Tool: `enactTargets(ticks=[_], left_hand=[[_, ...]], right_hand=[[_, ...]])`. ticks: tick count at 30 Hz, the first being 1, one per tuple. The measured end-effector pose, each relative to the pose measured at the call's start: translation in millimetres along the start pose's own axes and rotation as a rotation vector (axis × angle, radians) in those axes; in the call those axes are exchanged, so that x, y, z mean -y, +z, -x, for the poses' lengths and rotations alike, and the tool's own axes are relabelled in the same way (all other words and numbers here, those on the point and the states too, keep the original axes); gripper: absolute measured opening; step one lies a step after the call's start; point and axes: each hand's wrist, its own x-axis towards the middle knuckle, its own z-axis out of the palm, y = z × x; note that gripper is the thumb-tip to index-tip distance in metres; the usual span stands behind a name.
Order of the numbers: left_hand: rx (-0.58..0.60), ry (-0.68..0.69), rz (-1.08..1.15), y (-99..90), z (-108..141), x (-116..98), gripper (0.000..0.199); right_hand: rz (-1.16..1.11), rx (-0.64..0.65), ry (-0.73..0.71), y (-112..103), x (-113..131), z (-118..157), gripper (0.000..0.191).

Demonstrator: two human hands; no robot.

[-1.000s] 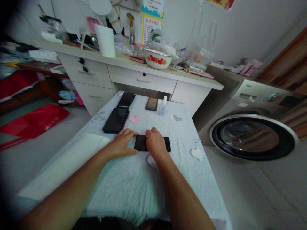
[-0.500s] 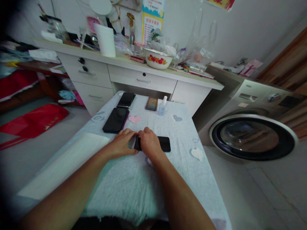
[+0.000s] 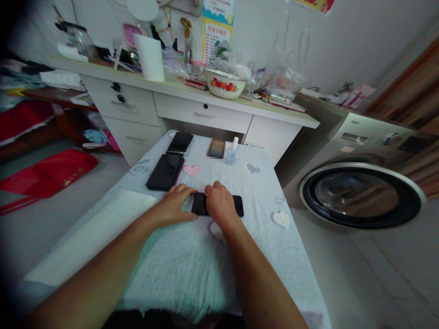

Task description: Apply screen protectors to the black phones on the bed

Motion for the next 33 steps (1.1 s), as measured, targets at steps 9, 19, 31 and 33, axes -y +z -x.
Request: enactTargets(ticks=[9,19,31,33], left_hand=[[-0.018,-0.017,-0.003,1.6,0,1,0.068],[0.003,-0.025,-0.015,-2.3,0,-2,0.062],[0.004,-0.041,-0.021,-2.8,0,-2,0.062],[0.003,-0.044,-0.017,-3.2,0,-3,0.062]], right_hand=[[-0.012,-0.039,-0.038,7,3,-5,0.022],[-0.082,-0.036,-0.136,14,13,-11,0.027],[-0.140,-0.033,-0.166,16,14,-13,0.031],[-0.154,-0.037,-0.186,15,14,-12,0.032]])
